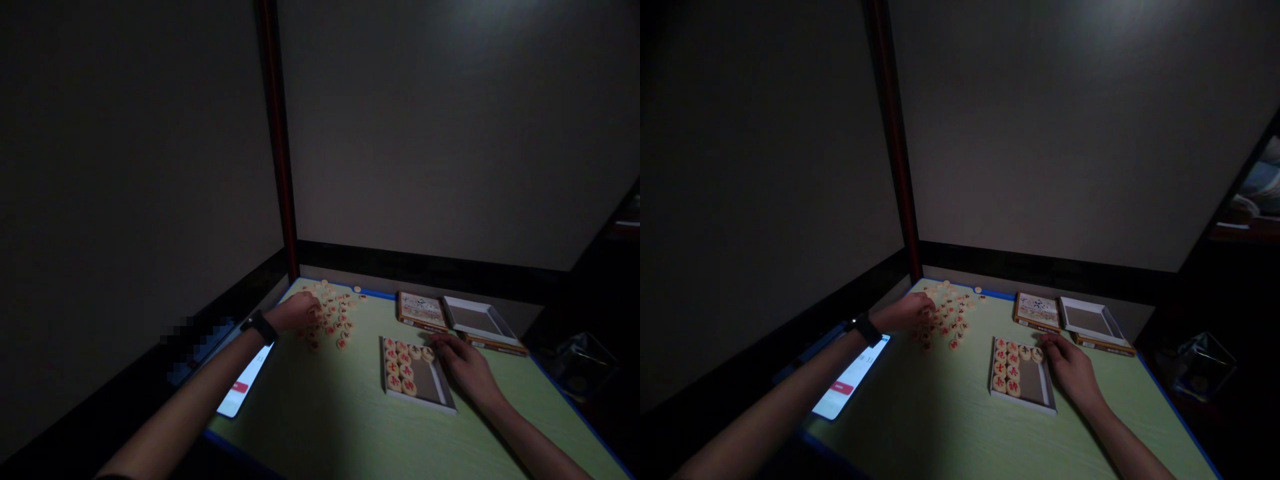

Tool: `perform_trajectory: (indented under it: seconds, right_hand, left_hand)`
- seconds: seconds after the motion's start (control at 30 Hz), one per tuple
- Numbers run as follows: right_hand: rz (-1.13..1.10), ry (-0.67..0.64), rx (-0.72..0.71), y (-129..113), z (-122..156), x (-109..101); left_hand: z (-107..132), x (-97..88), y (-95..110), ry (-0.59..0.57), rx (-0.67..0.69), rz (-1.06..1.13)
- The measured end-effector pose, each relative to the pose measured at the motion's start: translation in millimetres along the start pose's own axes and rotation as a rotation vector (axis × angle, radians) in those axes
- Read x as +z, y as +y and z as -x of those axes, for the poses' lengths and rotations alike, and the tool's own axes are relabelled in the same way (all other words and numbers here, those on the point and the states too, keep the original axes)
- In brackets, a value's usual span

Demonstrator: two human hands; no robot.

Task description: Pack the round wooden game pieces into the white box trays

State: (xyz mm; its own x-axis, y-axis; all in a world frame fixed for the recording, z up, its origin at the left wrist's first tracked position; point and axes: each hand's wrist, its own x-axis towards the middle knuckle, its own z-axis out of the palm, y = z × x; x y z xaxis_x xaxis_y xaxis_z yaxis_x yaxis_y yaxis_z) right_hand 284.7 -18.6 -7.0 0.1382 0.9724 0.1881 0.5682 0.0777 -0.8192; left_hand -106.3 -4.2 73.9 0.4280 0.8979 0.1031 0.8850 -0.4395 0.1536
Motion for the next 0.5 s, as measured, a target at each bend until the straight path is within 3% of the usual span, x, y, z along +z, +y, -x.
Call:
perform_trajectory:
  seconds: [0.17, 0.5]
  right_hand:
    - [0.014, 0.020, -0.025, 1, 0, 0]
    - [0.034, 0.003, -0.031, -2, 1, -1]
  left_hand:
    - [10, -4.5, 12, -0.068, 0.032, -0.040]
    - [19, -15.3, 8, -0.073, 0.034, 0.009]
